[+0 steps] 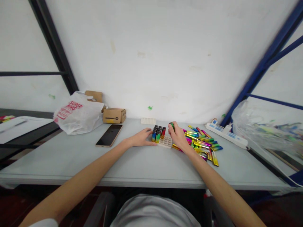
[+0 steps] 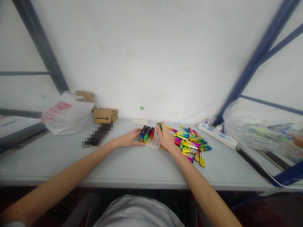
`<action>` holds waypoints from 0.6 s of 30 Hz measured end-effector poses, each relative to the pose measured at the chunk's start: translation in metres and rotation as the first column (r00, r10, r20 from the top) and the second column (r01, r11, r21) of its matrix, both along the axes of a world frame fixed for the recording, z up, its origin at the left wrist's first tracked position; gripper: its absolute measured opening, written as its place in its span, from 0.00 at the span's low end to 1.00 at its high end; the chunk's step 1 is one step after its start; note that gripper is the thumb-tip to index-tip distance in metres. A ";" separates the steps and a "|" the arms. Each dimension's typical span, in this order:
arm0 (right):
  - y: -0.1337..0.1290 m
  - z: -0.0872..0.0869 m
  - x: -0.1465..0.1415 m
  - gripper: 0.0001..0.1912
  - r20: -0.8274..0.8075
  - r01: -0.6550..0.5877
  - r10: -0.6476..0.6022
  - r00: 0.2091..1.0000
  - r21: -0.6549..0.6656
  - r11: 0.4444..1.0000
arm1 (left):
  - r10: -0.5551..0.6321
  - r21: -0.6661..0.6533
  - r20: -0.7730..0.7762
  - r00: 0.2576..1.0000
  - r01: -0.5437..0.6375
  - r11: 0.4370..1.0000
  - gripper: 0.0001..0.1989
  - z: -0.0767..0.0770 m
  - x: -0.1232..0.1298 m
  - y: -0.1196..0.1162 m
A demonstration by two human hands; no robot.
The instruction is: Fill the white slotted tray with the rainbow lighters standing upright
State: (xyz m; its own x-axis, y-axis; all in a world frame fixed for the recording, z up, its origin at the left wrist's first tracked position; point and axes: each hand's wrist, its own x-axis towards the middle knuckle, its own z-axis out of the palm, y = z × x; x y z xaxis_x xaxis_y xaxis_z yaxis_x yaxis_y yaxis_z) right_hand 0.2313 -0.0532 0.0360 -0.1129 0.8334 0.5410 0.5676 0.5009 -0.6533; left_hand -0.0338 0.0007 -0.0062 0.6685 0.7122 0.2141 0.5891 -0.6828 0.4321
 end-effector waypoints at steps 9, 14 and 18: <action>-0.002 0.004 0.009 0.23 0.271 -0.083 0.063 0.960 0.064 0.994 | -0.008 0.013 0.019 1.000 0.008 1.000 0.42 0.002 0.000 -0.002; 0.000 0.002 0.010 0.21 0.314 -0.148 0.135 0.940 0.020 0.989 | 0.000 0.015 0.004 1.000 0.000 1.000 0.43 0.003 0.000 -0.003; 0.002 0.002 0.012 0.16 0.352 -0.194 0.195 0.915 -0.040 0.980 | -0.010 0.026 -0.005 1.000 0.011 1.000 0.42 0.005 0.001 -0.005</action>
